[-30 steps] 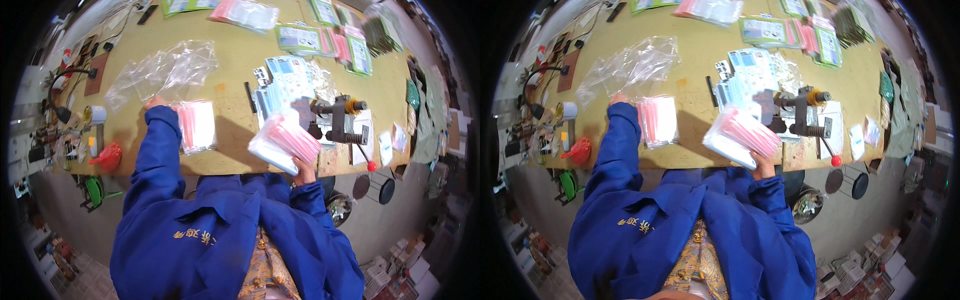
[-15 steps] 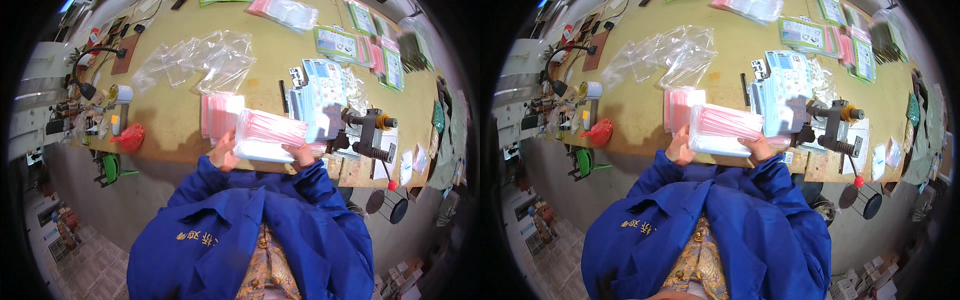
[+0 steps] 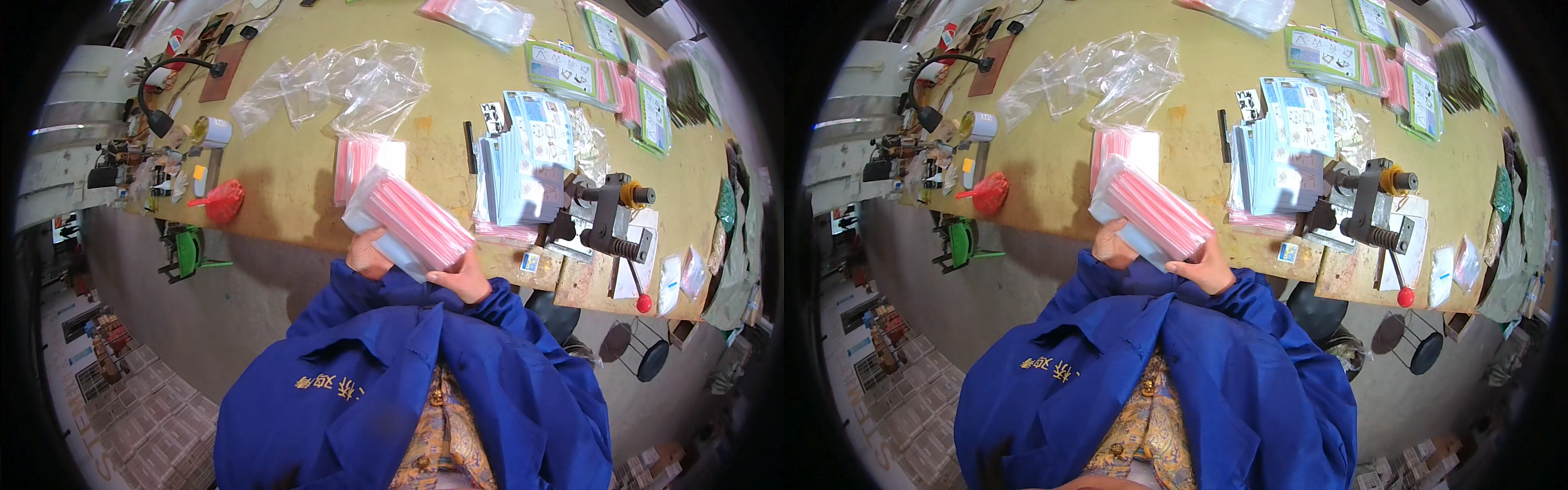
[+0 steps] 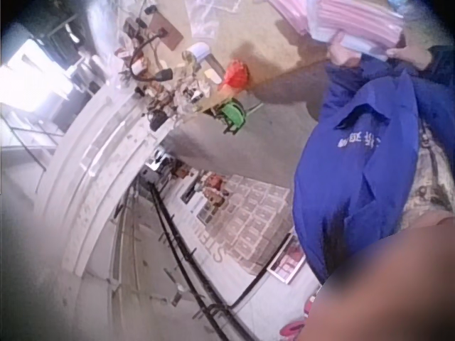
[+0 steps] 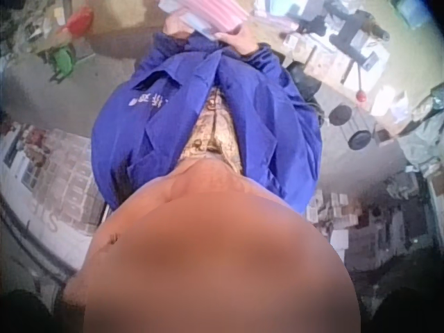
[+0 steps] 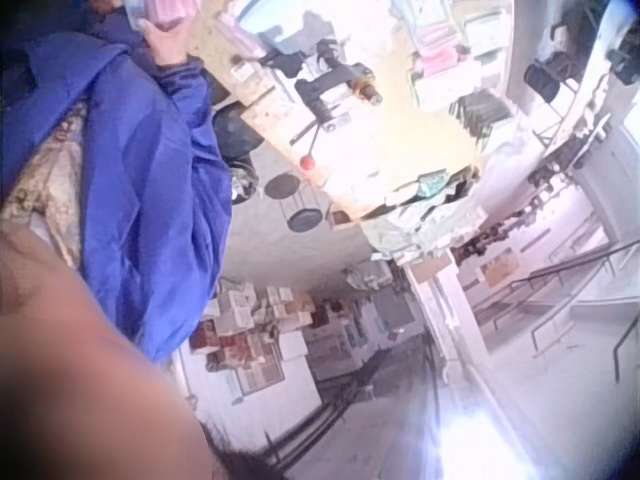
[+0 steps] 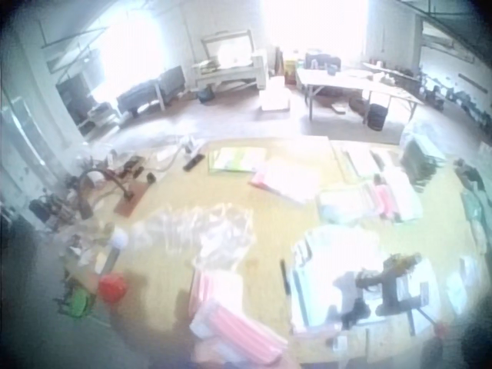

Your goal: The person places stacks of pink and blue face masks into clear plastic bags and seals them using a manual heat-sealing machine. The sealed packages are then stacked on the table. The person also handles a small red plastic bag and a small metal object at the end.

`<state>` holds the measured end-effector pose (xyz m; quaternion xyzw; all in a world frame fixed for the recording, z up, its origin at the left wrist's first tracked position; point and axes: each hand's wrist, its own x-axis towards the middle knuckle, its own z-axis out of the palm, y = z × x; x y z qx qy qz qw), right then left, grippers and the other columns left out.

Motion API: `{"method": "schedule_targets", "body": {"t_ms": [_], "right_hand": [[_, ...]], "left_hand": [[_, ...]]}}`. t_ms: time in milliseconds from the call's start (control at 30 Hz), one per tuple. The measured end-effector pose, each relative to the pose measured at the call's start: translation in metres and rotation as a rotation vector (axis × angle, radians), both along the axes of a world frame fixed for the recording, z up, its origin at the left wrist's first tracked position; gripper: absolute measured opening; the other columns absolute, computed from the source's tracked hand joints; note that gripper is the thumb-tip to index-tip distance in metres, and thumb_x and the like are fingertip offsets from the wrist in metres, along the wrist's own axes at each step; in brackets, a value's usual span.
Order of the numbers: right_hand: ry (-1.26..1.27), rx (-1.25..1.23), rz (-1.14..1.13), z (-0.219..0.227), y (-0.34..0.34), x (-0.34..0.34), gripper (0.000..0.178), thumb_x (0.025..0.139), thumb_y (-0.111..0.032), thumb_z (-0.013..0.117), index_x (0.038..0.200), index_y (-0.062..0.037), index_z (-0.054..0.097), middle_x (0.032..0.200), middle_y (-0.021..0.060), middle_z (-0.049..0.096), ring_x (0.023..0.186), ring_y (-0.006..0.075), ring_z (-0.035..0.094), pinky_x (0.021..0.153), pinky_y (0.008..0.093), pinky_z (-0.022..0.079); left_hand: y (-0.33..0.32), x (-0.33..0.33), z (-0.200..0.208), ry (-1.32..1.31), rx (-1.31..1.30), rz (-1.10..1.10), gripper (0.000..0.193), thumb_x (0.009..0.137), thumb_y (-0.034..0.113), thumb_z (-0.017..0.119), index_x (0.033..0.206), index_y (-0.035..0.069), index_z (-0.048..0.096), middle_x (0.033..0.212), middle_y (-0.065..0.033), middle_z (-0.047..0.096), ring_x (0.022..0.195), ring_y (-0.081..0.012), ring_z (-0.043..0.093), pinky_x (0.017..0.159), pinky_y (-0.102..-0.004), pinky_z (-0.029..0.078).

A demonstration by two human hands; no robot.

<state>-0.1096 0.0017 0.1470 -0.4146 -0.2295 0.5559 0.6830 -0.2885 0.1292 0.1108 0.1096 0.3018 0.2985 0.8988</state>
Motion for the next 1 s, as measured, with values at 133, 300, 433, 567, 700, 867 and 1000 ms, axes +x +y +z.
{"method": "schedule_targets", "body": {"t_ms": [133,300,433,567,700,867,1000], "right_hand": [[0.394,0.095,0.134,0.026,-0.001,0.049,0.081,0.085,-0.011,0.073,0.151,-0.0084,0.025,0.139,0.0136,0.047,0.126,0.0197,0.046,0.104,0.035,0.041],[-0.183,-0.126,0.213,0.049,0.007,0.057,0.038,0.092,-0.02,0.067,0.126,-0.0041,0.059,0.112,0.0067,0.065,0.095,0.016,0.063,0.08,0.0294,0.052],[-0.731,-0.019,0.11,0.067,0.001,0.04,0.045,0.083,-0.016,0.072,0.124,-0.003,0.059,0.113,0.0143,0.063,0.096,0.0299,0.064,0.083,0.0347,0.051],[-1.086,0.024,-0.046,0.082,-0.001,0.029,0.045,0.079,-0.012,0.072,0.121,-0.0041,0.061,0.122,0.0162,0.059,0.104,0.0353,0.06,0.089,0.042,0.05],[-1.399,0.106,-0.118,0.09,-0.004,0.023,0.046,0.077,-0.018,0.074,0.121,-0.0084,0.062,0.125,0.0146,0.059,0.113,0.0312,0.058,0.098,0.0471,0.044],[-1.426,0.227,0.15,0.077,-0.011,0.006,0.043,0.078,-0.025,0.072,0.118,-0.0116,0.065,0.125,0.0148,0.059,0.115,0.0277,0.058,0.105,0.0504,0.038],[-0.919,0.252,0.061,0.059,-0.004,0.003,0.044,0.078,-0.012,0.071,0.121,-0.008,0.062,0.122,0.0152,0.06,0.108,0.0321,0.06,0.1,0.0453,0.043]], "left_hand": [[-0.001,-0.007,0.004,0.018,0.115,0.023,0.052,0.088,0.01,0.058,0.138,0.005,0.045,0.134,-0.0142,0.055,0.125,-0.0318,0.053,0.107,-0.0519,0.041],[-0.011,-0.003,0.009,0.017,0.151,0.01,0.051,0.087,0.001,0.057,0.137,0.002,0.045,0.133,-0.0152,0.056,0.123,-0.0321,0.055,0.106,-0.051,0.045],[-0.02,-0.003,0.017,0.101,0.197,-0.019,0.049,0.088,-0.001,0.053,0.136,0.001,0.045,0.131,-0.0168,0.056,0.122,-0.0336,0.055,0.106,-0.0518,0.045],[-0.024,0.0,0.021,0.14,0.176,0.018,0.048,0.088,-0.002,0.049,0.136,0.001,0.045,0.131,-0.0167,0.056,0.122,-0.0334,0.056,0.105,-0.0515,0.045],[-0.028,0.008,0.021,0.164,0.245,0.041,0.046,0.092,0.004,0.051,0.138,0.001,0.044,0.132,-0.0158,0.056,0.121,-0.0324,0.056,0.104,-0.0493,0.046],[-0.027,0.012,0.023,0.141,0.181,0.009,0.041,0.098,0.019,0.055,0.135,0.001,0.049,0.127,-0.013,0.06,0.112,-0.0252,0.061,0.096,-0.0398,0.051],[-0.025,0.011,0.021,0.192,0.214,-0.022,0.044,0.099,0.026,0.055,0.134,0.001,0.049,0.127,-0.0119,0.059,0.112,-0.0231,0.06,0.095,-0.0371,0.052]]}}
